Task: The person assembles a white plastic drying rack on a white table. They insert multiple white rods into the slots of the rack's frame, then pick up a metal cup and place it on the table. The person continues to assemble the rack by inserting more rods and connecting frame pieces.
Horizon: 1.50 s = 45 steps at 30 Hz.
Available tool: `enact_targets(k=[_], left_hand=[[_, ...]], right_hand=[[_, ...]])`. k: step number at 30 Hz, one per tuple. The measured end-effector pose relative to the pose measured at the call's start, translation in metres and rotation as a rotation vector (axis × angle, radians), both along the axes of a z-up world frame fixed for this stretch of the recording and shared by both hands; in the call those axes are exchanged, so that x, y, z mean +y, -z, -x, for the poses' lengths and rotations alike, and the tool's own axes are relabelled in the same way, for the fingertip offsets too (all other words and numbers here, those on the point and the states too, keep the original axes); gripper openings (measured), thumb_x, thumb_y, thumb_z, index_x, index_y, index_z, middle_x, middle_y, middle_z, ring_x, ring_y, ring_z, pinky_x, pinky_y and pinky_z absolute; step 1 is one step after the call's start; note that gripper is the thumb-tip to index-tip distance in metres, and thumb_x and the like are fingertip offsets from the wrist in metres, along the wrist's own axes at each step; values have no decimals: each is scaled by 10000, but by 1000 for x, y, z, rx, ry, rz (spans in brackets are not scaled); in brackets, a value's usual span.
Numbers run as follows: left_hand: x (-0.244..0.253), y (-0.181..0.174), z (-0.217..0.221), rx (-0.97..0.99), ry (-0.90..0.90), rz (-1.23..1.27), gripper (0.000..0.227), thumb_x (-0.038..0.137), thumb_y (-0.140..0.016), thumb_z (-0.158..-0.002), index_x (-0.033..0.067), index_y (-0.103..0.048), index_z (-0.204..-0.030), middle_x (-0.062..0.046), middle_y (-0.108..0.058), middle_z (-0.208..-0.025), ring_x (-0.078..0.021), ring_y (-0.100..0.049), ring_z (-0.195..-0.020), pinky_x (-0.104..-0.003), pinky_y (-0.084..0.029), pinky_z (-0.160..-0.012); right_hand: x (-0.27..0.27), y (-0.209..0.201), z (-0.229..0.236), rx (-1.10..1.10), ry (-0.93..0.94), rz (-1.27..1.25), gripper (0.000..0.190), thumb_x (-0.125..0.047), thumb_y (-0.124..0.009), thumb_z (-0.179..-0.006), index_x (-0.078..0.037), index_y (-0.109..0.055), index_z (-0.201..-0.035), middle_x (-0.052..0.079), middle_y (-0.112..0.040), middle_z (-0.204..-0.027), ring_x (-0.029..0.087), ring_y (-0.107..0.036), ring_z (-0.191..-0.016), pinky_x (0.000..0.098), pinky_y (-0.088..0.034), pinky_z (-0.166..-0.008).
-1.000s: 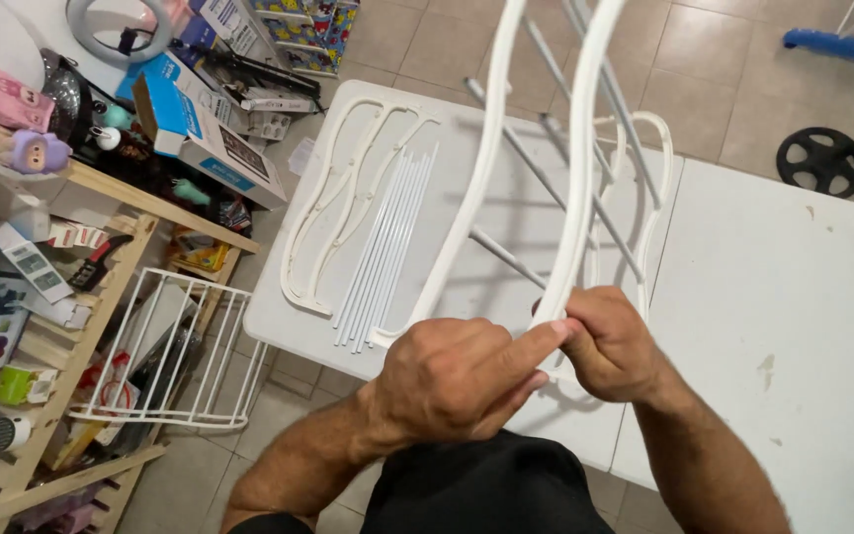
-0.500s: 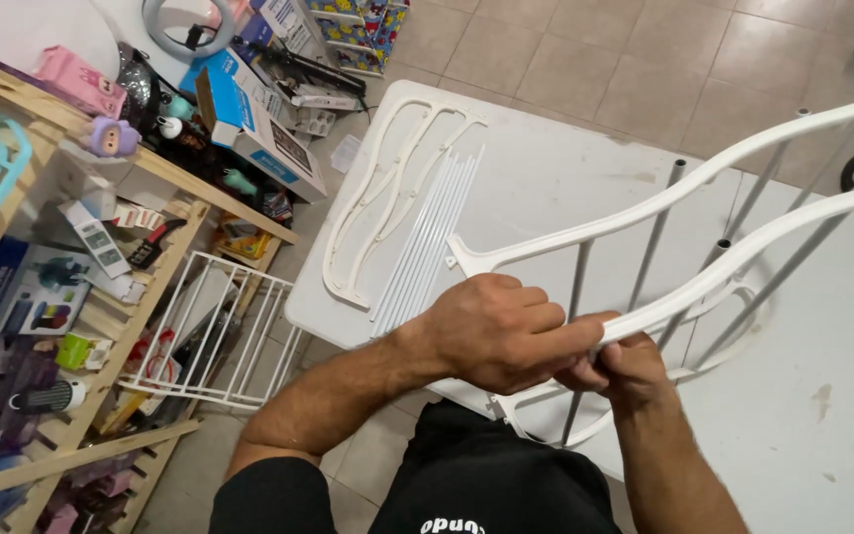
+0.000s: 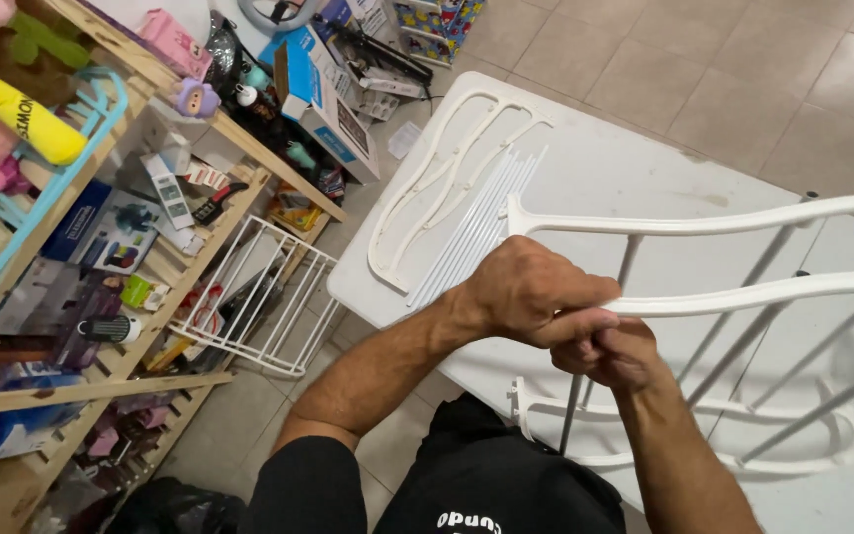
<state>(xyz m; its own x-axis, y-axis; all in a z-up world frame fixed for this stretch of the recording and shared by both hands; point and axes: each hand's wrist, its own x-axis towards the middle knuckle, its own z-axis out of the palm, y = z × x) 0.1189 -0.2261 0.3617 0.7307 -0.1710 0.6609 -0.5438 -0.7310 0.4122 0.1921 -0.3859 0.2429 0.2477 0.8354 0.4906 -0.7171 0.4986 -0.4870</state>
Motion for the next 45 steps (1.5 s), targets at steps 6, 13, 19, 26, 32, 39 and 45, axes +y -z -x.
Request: enact_targets(k=[6,13,19,26,32,39,45], left_hand=[[-6,-13,-4,27,16,146,265,440,-577,-1015,224,-725,-1057,15,-620,-592,-207,-707,-597,-315,-568,-566],[-10,-36,0,133,37,204,196,409,-644,-959,242,-736,-1005,-13,-675,-597,-237,-728,-601,-329,-570,-558],[-20,-33,-4,124,-60,187,215,390,-638,-951,197,-732,-937,-41,-655,-557,-238,-708,-543,-321,-545,-516],[-26,-38,17,142,-70,239,198,378,-636,-971,205,-702,-899,-41,-675,-619,-242,-723,-614,-330,-564,-549],[-28,-54,28,133,1,281,181,351,-680,-954,177,-730,-939,-76,-717,-677,-260,-749,-657,-346,-582,-567],[-28,-34,33,153,43,258,180,376,-697,-941,206,-747,-968,-41,-713,-668,-245,-746,-660,-349,-577,-578],[-31,-18,25,120,74,248,200,391,-708,-931,200,-754,-964,-32,-710,-654,-224,-738,-634,-338,-575,-572]], right_hand=[[-10,-16,13,-279,410,240,542,-362,-455,-1085,9,-555,-703,65,-391,-499,122,-301,-416,230,-316,-386],[-5,-23,34,-566,938,514,615,-273,-396,-1098,-57,-560,-547,47,-457,-409,138,-378,-358,247,-375,-393],[1,-38,31,-686,1163,522,514,-169,-448,-1081,-58,-527,-586,54,-477,-425,165,-385,-364,266,-365,-427],[-19,26,-4,-117,109,53,483,-285,-520,-1040,74,-613,-731,109,-437,-537,164,-337,-450,302,-382,-391],[4,8,4,-199,234,117,503,-335,-487,-1058,11,-593,-708,72,-445,-525,135,-359,-446,272,-384,-401],[1,-7,32,-302,437,192,532,-395,-447,-1079,-63,-567,-680,27,-455,-511,100,-385,-442,235,-387,-413],[-21,-19,52,-407,662,315,564,-453,-406,-1100,-137,-539,-653,-17,-463,-497,64,-410,-438,199,-388,-426]])
